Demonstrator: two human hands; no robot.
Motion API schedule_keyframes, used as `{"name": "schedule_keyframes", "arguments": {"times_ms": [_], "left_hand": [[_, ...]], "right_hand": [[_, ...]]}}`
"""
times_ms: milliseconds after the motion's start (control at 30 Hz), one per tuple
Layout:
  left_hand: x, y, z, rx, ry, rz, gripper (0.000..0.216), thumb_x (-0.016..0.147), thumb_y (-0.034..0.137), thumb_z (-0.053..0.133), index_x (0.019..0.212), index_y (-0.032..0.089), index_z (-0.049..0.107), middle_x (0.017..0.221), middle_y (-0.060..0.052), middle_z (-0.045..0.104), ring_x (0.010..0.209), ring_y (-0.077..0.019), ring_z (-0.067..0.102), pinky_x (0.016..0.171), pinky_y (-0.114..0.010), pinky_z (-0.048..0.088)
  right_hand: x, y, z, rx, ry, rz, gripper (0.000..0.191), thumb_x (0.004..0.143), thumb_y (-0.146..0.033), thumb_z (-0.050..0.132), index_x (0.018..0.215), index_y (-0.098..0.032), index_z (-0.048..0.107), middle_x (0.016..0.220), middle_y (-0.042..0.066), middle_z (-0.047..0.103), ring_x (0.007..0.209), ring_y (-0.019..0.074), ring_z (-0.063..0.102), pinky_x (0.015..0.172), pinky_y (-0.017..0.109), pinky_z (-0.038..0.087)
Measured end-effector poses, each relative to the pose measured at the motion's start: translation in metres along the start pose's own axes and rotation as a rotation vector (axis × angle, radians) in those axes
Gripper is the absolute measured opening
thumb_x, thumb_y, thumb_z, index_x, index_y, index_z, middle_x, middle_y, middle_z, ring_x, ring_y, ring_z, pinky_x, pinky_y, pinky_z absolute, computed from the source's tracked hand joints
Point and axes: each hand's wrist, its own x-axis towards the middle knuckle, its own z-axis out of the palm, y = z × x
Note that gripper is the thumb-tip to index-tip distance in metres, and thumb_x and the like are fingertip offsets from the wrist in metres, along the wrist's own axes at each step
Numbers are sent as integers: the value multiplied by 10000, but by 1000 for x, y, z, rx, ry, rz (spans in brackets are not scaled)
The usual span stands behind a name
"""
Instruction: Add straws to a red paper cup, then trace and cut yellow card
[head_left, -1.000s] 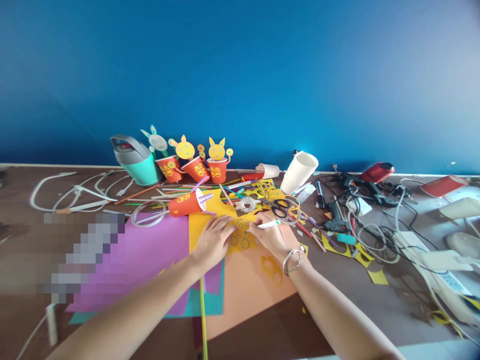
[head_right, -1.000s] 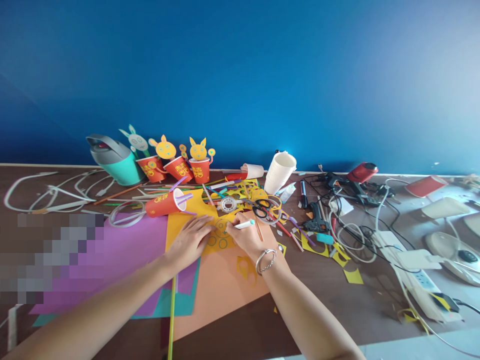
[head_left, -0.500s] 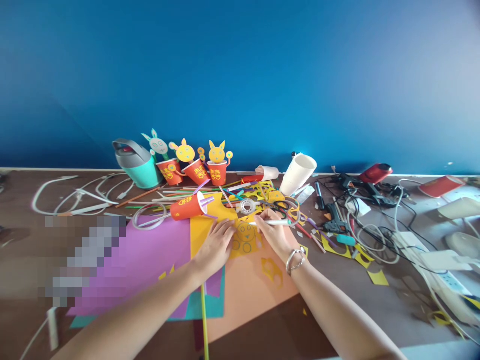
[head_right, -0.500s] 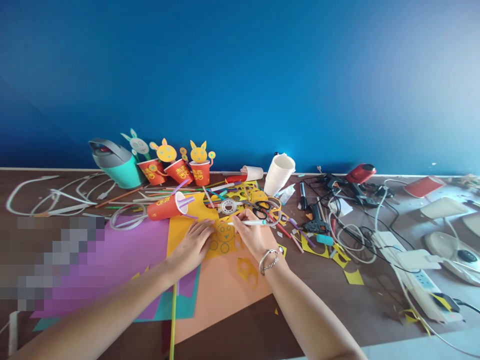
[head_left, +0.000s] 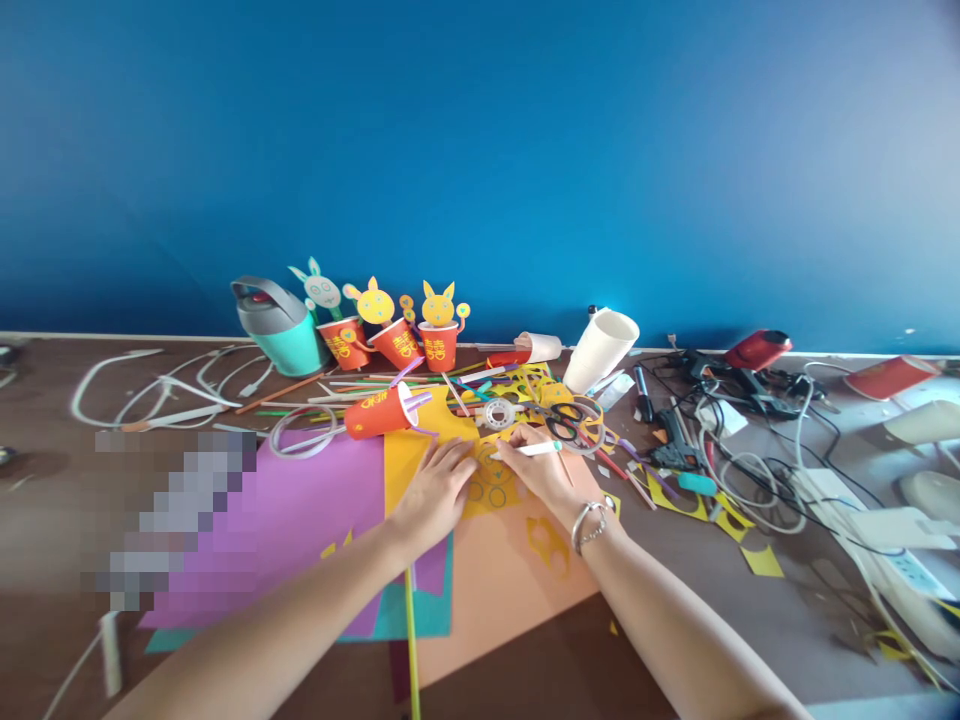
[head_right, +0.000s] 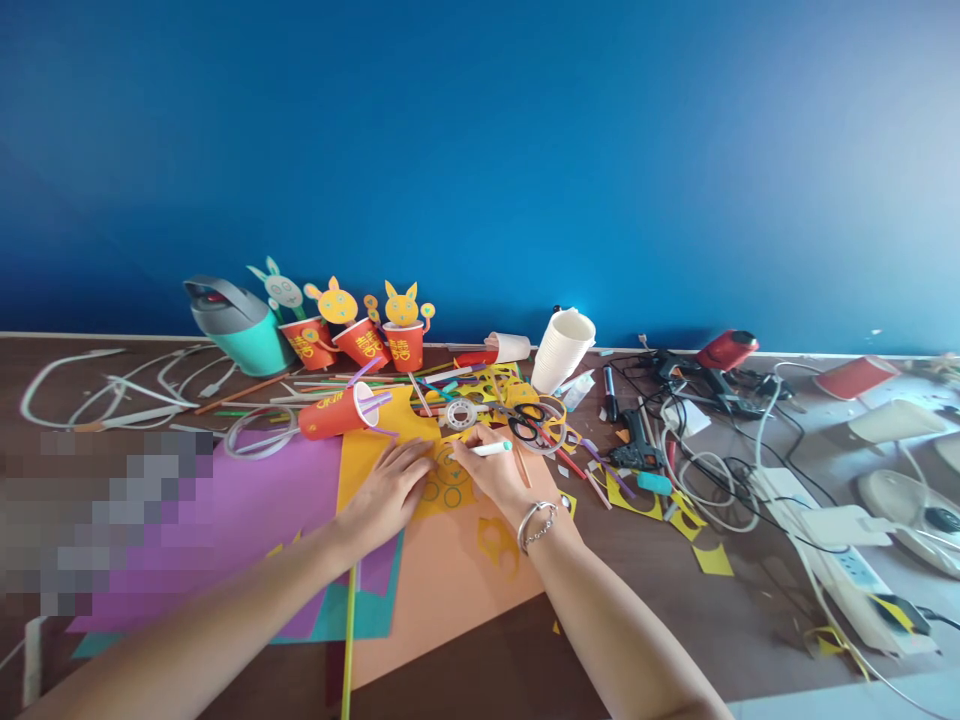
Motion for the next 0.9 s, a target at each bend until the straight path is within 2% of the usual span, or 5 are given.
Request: {"name": "schedule_keyframes", "arguments": {"times_ms": [433, 700, 900], "left_hand": [[0, -2, 2, -15, 24, 9, 348, 780, -11, 487, 1031, 195, 611, 1227, -89, 609, 1216, -258, 514, 1061, -500, 398], [-1, -2, 2, -15, 22, 10, 337, 792, -6, 479, 1027, 195, 612, 1228, -89, 610, 1218, -262, 511, 1061, -511, 398], [0, -2, 2, -8, 17, 6, 322, 800, 2, 481, 1024, 189, 616, 1239, -90, 605, 1221, -265, 510, 1063, -508, 398]], "right_hand": [[0, -3, 1, -33, 0, 54, 237, 692, -361, 544, 573, -220, 395, 519, -45, 425, 478, 104, 354, 431, 229, 278], [-2, -3, 1, -24, 12, 46, 252, 715, -362, 550, 579, -219, 394, 516, -45, 418, 480, 104, 352, 426, 229, 272], [-3, -1, 0, -8, -27, 44, 263, 740, -372, 551, 590, -218, 400, 526, -49, 413, 491, 104, 357, 435, 230, 282]]}}
